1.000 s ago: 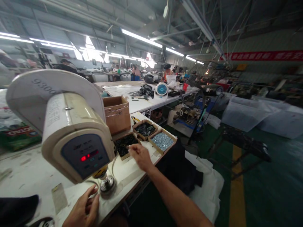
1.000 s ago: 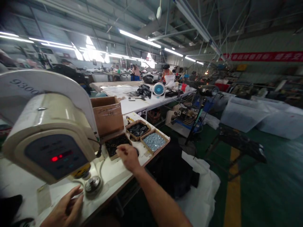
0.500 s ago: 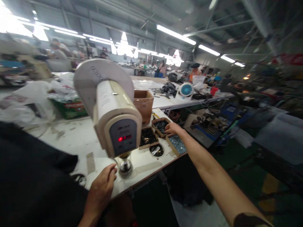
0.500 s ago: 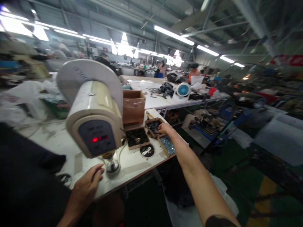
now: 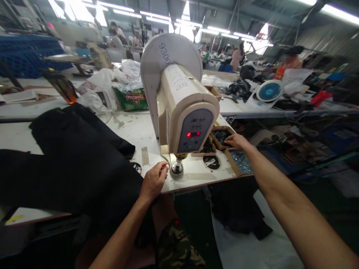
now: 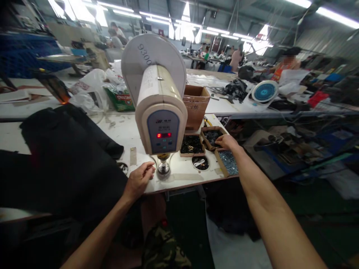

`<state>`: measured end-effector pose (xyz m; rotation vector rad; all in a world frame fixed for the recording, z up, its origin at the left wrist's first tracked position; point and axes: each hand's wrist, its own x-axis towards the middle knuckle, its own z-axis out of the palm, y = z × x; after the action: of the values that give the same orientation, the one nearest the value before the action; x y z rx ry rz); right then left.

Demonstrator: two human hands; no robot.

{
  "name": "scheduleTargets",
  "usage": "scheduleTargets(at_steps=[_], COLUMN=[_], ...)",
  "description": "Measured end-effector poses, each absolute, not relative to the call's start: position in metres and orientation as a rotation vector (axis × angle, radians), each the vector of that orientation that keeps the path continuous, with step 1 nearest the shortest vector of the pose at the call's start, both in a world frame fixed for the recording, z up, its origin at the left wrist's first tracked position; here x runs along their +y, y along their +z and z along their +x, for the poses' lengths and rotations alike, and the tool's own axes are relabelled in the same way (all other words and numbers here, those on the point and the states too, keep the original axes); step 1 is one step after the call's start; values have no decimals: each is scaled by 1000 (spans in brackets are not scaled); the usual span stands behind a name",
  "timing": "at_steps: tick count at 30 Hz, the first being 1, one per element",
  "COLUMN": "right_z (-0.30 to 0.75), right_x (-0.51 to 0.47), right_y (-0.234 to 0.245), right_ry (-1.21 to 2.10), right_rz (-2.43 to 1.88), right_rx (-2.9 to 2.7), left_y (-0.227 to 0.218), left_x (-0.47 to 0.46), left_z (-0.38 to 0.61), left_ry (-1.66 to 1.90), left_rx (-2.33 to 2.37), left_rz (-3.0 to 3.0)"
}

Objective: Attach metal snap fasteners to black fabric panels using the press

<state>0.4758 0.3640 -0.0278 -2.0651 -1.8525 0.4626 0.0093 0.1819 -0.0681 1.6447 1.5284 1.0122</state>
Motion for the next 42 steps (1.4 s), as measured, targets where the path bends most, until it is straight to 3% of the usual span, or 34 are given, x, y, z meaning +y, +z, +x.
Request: scheduleTargets(at_steps=[7, 11, 14, 19, 21, 25, 28, 32, 42], right_z=[445, 401, 359, 252, 199, 108, 69, 67, 128], right_x=[336, 285, 222, 108, 82, 64, 60, 49, 20], right_y=[5, 4, -15, -69, -95, -125, -114, -80, -51], right_ry=[279, 131, 541, 1828, 1913, 1907, 1890, 1822, 1696], right_rz=[-2065, -1918, -1739, -1461, -1391, -1161, -964, -910, -1059], right_rx=[-1847, -1562, -1689, -1677, -1381, -683, -372, -279, -204], left_y=[-65, -52, -37, -34, -49, -81, -87, -75, -46], left_x=[184, 182, 167, 98, 69, 34, 20, 8, 41], left_z=[10, -4, -33, -85, -98, -103, -97, -93, -87], left_ry=[1339, 1516, 1738, 2238, 2295, 2128, 1891, 1611, 1587], left_rx=[1187, 1191, 1159, 1528, 1742, 1800, 1664, 1446, 1192], left_rz=[1196, 1044, 895, 676, 504, 200, 262, 353, 289])
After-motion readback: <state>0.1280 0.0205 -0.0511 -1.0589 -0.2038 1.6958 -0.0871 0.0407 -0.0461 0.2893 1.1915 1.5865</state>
